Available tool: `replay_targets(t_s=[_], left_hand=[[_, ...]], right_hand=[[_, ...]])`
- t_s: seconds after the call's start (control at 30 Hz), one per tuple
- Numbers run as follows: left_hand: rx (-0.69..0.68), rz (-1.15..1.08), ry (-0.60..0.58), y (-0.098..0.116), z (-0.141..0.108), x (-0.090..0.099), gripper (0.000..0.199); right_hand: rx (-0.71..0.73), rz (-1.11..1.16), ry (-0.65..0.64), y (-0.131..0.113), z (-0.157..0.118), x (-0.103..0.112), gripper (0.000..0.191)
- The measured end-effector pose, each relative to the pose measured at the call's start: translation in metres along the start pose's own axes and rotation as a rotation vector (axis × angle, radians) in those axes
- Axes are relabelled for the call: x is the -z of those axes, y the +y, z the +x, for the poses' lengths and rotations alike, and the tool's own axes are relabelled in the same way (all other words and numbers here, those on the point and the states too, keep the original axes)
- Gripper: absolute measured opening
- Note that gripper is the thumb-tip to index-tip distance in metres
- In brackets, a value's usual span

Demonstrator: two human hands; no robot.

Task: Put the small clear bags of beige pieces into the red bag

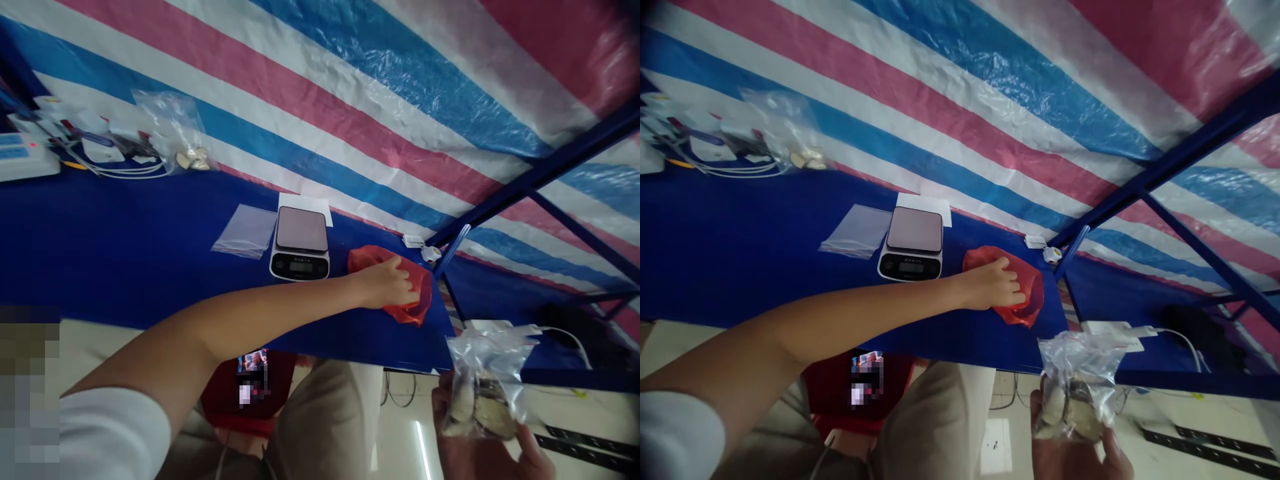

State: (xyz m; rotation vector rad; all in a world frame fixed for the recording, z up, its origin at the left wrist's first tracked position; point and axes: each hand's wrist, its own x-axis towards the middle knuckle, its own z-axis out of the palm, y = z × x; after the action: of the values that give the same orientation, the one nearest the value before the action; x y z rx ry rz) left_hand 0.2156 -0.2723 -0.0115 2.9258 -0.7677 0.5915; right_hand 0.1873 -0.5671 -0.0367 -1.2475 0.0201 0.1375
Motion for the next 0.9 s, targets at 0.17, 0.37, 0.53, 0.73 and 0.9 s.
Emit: replay_targets(t_s=[0.17,0.37,0.53,0.73,0.9], left_hand=[[0.22,-0.408,0.047,-0.038,-0.008,0.026,0.02],[0.282,-0.555,0.161,-0.053,-0.019,0.042,0.005],[0.452,-0.899,0.452,-0.045,-0.015,0.034,0.005],[0.539,-1.182,0.543,-0.042,-0.007,0.032,0.021],[0.526,-1.55,0.59,-0.04,-0.006,0.036,0.021]], right_hand=[[-0.01,0.013,0.075,-0.001,0.002,-0.02,0.048],[0.11,-0.013,0.056,-0.008,0.009,-0.06,0.037],[0.421,-0.253,-0.028,0.01,0.031,-0.068,0.028],[0.711,-0.529,0.095,0.028,0.044,-0.07,0.054],[0.719,-0.912,-0.139,0.001,0.046,-0.079,0.058]])
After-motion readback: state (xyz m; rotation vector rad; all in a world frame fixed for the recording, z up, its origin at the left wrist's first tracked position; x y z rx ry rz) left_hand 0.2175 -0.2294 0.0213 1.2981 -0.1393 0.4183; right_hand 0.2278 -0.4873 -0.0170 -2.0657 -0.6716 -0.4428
